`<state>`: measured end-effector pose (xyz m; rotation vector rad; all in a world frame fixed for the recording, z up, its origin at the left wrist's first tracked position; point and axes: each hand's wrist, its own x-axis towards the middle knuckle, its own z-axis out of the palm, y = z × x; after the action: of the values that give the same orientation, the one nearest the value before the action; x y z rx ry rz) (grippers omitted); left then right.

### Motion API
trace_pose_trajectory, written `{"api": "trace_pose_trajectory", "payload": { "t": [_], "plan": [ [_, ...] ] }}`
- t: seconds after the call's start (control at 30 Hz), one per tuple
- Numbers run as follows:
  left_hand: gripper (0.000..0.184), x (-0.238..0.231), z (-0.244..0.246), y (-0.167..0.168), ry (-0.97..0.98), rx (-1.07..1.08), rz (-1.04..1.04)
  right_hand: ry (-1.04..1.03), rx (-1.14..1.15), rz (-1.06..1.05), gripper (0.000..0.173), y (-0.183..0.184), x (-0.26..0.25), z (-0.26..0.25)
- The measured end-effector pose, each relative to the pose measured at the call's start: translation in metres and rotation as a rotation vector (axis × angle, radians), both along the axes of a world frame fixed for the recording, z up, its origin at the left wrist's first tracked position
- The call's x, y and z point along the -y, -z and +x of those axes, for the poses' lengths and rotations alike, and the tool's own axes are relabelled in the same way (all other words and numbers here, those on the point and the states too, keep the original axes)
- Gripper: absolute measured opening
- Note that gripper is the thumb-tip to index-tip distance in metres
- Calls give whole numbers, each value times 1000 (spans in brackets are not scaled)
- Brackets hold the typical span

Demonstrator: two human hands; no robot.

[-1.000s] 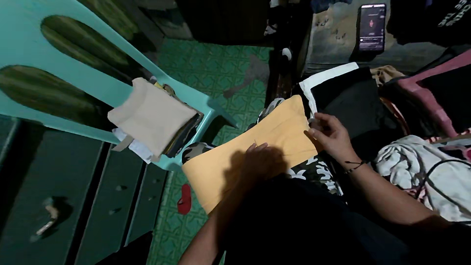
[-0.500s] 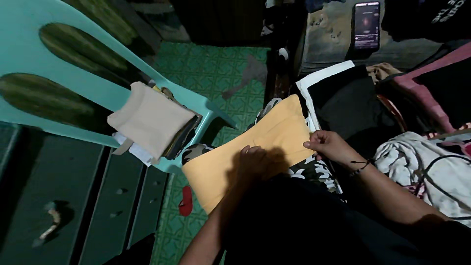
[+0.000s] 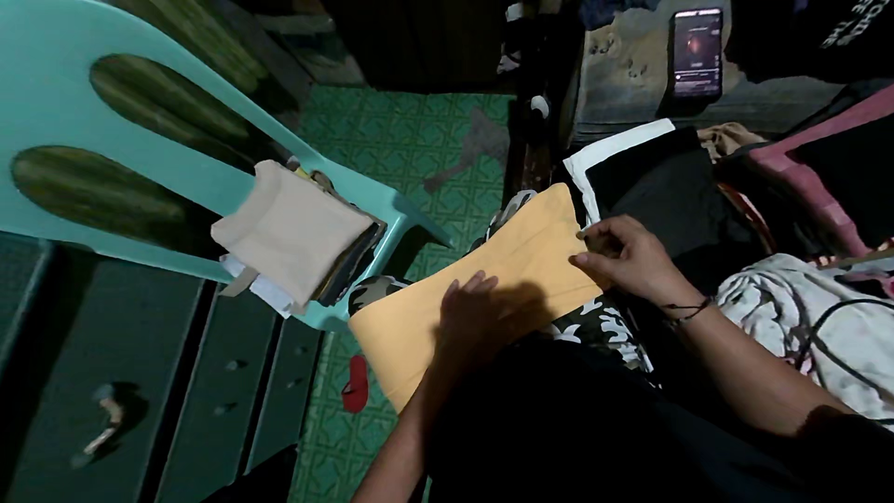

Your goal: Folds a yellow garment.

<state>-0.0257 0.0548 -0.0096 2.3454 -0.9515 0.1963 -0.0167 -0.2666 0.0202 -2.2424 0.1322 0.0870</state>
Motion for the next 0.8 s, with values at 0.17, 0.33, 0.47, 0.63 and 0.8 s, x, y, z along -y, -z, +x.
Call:
{"api": "trace_pose_trajectory", "payload": {
  "t": [0.17, 0.33, 0.47, 0.63, 0.8],
  "plan": [
    [40, -44, -15, -14, -386, -45, 54, -194, 268, -222, 70, 1, -53, 13],
    [71, -104, -40, 14, -751, -240, 113, -361, 147, -487, 86, 45, -77, 19],
    [86, -120, -47, 26, -830, -412, -183, -263, 107, -430, 93, 45, -71, 24],
    [83, -124, -41, 28, -859, -511, -362, -129, -3, -250, 99, 50, -55, 52],
    [73, -131, -41, 35, -946, -732, -601, -55, -92, -17, 95, 56, -39, 76]
  ]
}}
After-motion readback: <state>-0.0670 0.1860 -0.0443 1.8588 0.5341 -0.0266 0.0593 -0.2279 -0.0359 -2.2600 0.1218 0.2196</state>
